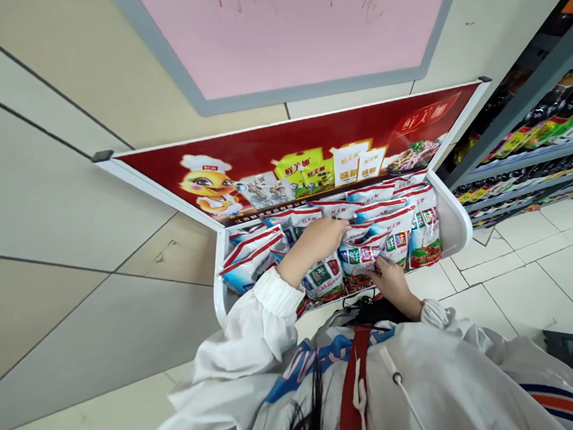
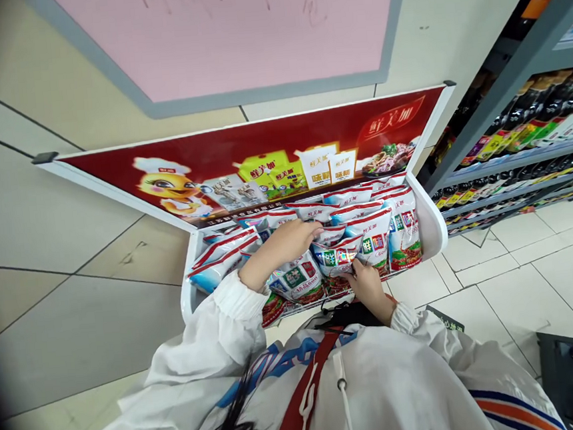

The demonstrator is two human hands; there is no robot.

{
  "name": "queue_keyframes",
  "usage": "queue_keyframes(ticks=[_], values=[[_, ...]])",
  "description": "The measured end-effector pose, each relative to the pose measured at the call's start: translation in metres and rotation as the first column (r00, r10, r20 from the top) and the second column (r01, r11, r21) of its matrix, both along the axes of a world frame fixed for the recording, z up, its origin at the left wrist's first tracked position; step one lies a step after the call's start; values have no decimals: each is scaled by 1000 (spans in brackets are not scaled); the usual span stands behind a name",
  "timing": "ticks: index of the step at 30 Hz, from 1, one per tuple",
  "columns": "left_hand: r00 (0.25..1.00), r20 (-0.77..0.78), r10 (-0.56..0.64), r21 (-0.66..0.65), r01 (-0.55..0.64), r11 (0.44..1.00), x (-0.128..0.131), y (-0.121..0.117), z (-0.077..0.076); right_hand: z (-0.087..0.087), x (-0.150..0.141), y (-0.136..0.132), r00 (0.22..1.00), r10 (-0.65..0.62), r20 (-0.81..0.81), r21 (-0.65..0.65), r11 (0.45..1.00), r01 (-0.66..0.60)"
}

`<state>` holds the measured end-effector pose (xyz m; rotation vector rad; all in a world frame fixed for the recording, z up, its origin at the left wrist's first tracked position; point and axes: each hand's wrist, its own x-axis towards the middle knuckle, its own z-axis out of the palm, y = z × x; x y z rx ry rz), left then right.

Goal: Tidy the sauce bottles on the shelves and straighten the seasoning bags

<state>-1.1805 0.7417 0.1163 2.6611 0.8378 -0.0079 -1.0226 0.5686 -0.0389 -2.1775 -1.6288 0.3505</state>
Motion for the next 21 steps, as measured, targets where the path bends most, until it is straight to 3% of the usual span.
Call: queue_keyframes(ticks=[6, 13, 16, 21], values=[[999, -44, -4, 16, 5, 1000, -4, 0, 2, 2, 3, 3, 978, 50, -203, 52, 998, -40], [996, 32, -78, -40, 79, 996, -7, 8, -1, 5, -14, -4, 875, -114, -470, 233, 940, 247], [991, 54, -122, -70, 125, 990, -3, 5, 6, 11, -13, 6, 878, -78, -472, 259, 940, 222], [997, 11, -81, -44, 82, 996, 15, -4, 21, 28, -10, 22, 893, -44, -448, 258, 950, 176]])
